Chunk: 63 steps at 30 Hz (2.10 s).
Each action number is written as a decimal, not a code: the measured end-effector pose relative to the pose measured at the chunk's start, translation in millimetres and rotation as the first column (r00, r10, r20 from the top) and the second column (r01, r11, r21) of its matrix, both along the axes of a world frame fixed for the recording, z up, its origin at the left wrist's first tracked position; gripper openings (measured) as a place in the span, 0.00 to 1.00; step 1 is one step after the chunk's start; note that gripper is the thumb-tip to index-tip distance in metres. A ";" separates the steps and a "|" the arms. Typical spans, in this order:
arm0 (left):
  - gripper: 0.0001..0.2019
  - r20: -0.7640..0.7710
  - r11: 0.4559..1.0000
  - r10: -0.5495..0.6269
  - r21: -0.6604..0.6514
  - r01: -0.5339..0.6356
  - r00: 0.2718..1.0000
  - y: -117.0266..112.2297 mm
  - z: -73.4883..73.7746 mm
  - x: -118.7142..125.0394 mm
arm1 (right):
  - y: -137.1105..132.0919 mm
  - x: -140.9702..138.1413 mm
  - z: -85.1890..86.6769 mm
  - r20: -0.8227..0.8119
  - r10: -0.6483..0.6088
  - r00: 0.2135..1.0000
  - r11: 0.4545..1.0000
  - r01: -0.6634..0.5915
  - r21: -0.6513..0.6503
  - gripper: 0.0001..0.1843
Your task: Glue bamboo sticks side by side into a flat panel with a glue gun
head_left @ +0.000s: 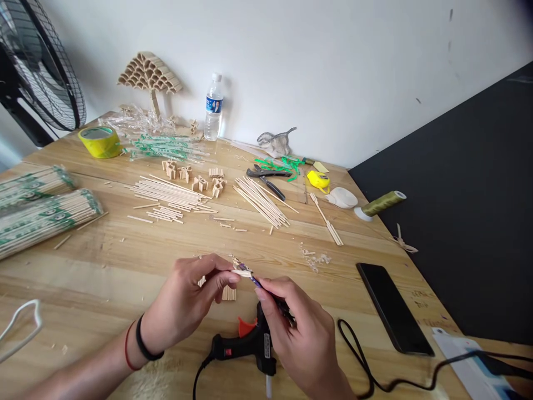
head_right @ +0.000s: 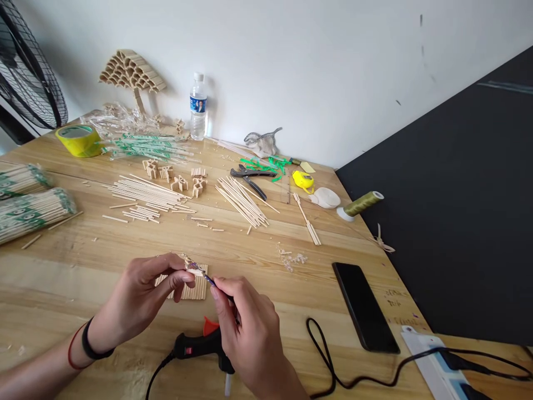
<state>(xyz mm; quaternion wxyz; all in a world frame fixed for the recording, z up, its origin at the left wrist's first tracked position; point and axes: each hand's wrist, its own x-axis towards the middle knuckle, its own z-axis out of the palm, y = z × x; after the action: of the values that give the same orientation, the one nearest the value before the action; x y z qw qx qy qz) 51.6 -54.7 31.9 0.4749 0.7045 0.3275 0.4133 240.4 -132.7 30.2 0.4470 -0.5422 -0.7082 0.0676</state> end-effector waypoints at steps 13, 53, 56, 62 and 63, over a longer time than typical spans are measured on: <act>0.12 -0.039 0.992 0.055 0.117 -0.050 0.998 -9.6 2.0 1.1 | -2.5 -4.0 0.8 0.003 0.037 0.999 0.999 -0.037 0.011 0.10; 0.10 -0.040 0.977 0.096 0.197 -0.086 0.995 -13.1 6.0 -3.8 | -6.2 -1.7 1.8 0.071 0.058 0.996 0.995 -0.064 0.073 0.10; 0.10 -0.043 0.976 0.102 0.197 -0.092 0.994 -12.9 6.4 -3.9 | -5.4 -1.2 2.8 0.080 0.055 0.995 0.995 -0.061 0.080 0.10; 0.12 -0.045 0.979 0.109 0.178 -0.100 0.993 -13.0 7.6 -4.3 | -3.6 -0.1 4.6 0.107 0.057 0.993 0.993 -0.067 0.095 0.10; 0.12 -0.042 0.980 0.108 0.174 -0.099 0.993 -13.0 7.9 -4.1 | -3.5 0.0 4.8 0.115 0.054 0.992 0.993 -0.066 0.101 0.11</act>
<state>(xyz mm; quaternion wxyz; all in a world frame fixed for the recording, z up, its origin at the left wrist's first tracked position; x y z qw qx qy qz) 47.5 -67.6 39.8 0.3818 0.7351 0.3389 0.4460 240.4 -136.1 35.0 0.4323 -0.4994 -0.7507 0.0133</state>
